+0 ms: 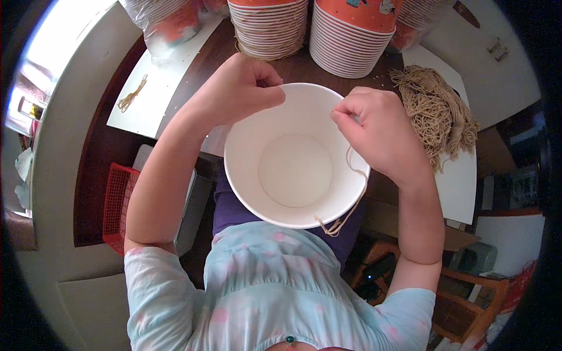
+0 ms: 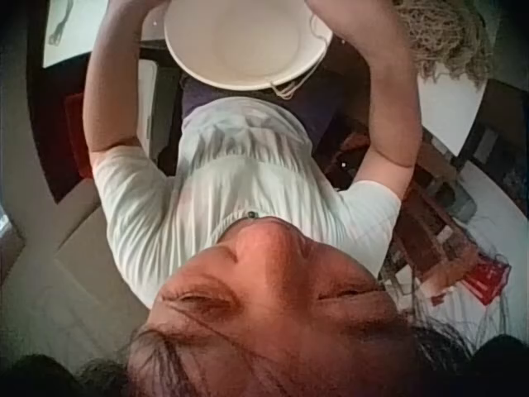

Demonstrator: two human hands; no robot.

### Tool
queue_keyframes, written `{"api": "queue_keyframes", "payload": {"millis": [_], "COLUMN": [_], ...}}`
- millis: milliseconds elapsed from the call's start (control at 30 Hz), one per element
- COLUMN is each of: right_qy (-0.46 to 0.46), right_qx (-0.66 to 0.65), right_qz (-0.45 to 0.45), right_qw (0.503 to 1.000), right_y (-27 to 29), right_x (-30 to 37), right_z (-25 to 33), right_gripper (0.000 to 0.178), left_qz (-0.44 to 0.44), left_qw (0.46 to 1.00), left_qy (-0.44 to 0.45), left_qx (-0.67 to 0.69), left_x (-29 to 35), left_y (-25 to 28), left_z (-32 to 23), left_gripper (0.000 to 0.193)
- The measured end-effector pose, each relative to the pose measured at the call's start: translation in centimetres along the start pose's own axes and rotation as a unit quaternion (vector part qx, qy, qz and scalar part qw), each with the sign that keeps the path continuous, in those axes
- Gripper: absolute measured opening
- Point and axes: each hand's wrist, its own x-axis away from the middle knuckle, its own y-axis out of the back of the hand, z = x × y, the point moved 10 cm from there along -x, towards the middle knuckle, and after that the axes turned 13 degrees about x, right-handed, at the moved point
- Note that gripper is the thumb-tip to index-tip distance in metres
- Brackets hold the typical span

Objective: Attaching thin strings or cords to pre-printed paper buckets as part of an assembly process.

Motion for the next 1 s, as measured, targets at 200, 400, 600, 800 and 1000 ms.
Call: {"api": "queue_keyframes", "payload": {"millis": [200, 400, 600, 800, 1000], "right_qy": [0.001, 0.015, 0.086, -0.020, 0.018], "right_qx": [0.023, 0.046, 0.021, -0.150, -0.166], "right_qz": [0.002, -0.014, -0.019, 0.125, 0.162], "right_qw": [1.000, 0.999, 0.996, 0.981, 0.973], "right_y": [0.0, 0.4, 3.1, -0.4, -0.9], "right_x": [-0.7, -2.7, -1.8, -1.9, -1.4], "right_z": [-0.1, -2.9, 2.8, 2.0, 3.0], "right_gripper": [0.013, 0.014, 0.014, 0.015, 0.016], "left_qz": [-0.039, 0.019, -0.037, -0.160, -0.062], "left_qw": [0.987, 0.999, 0.966, 0.970, 0.957], "left_qy": [0.000, -0.027, 0.045, -0.141, -0.278], "left_qx": [-0.156, -0.029, 0.253, 0.117, 0.057], "left_x": [0.2, 1.5, 4.2, 5.1, 5.7], "left_y": [0.0, -1.7, -2.9, 0.6, -1.2], "left_z": [-1.8, -1.8, 2.0, -1.1, -5.5], "left_gripper": [0.031, 0.041, 0.037, 0.024, 0.022]}}
